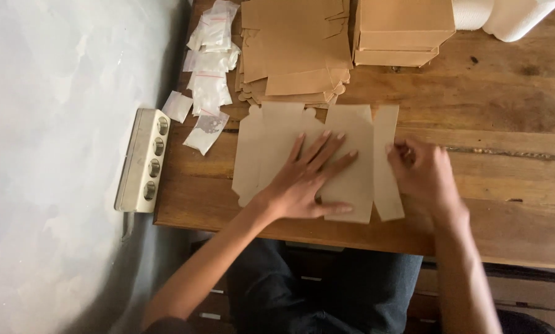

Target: The person folds a flat cardboard sheet into a small box, tucks flaps to secure the sides, and places the finished box on a stack. They then pick up another flat sheet and begin folding it in the same manner.

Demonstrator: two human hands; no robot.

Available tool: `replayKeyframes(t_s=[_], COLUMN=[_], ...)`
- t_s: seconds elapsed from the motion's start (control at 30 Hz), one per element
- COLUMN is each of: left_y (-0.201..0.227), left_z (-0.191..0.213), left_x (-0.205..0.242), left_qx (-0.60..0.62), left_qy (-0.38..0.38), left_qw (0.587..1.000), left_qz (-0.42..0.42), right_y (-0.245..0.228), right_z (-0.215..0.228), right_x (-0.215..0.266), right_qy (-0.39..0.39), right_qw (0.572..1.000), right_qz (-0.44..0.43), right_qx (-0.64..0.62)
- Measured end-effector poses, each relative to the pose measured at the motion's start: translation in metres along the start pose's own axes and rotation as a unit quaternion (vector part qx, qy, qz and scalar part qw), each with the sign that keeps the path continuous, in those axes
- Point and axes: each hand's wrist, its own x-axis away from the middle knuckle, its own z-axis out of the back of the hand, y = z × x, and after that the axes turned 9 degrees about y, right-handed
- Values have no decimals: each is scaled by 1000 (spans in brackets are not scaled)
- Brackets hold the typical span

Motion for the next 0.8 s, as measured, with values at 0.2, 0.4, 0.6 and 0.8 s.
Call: replayKeyframes(t_s=[0.2, 0.4, 0.6, 0.8], left_y=[17, 23, 33, 33], left_z=[32, 24, 8, 7], left_x=[19, 16, 5, 4], left_qx=[105, 106, 83, 75], left_qy=[-97, -57, -29, -63], left_qw=[987, 987, 990, 987], left_qz=[67, 109, 110, 126], right_y=[-37, -50, -36, -40], right_z=[-8, -9, -13, -13], right_x=[71, 91, 87, 88], right_qy=[110, 150, 112, 105], right_qw=[993, 987, 992, 994], right_qz=[2, 34, 41, 21], right_qx=[43, 53, 42, 24])
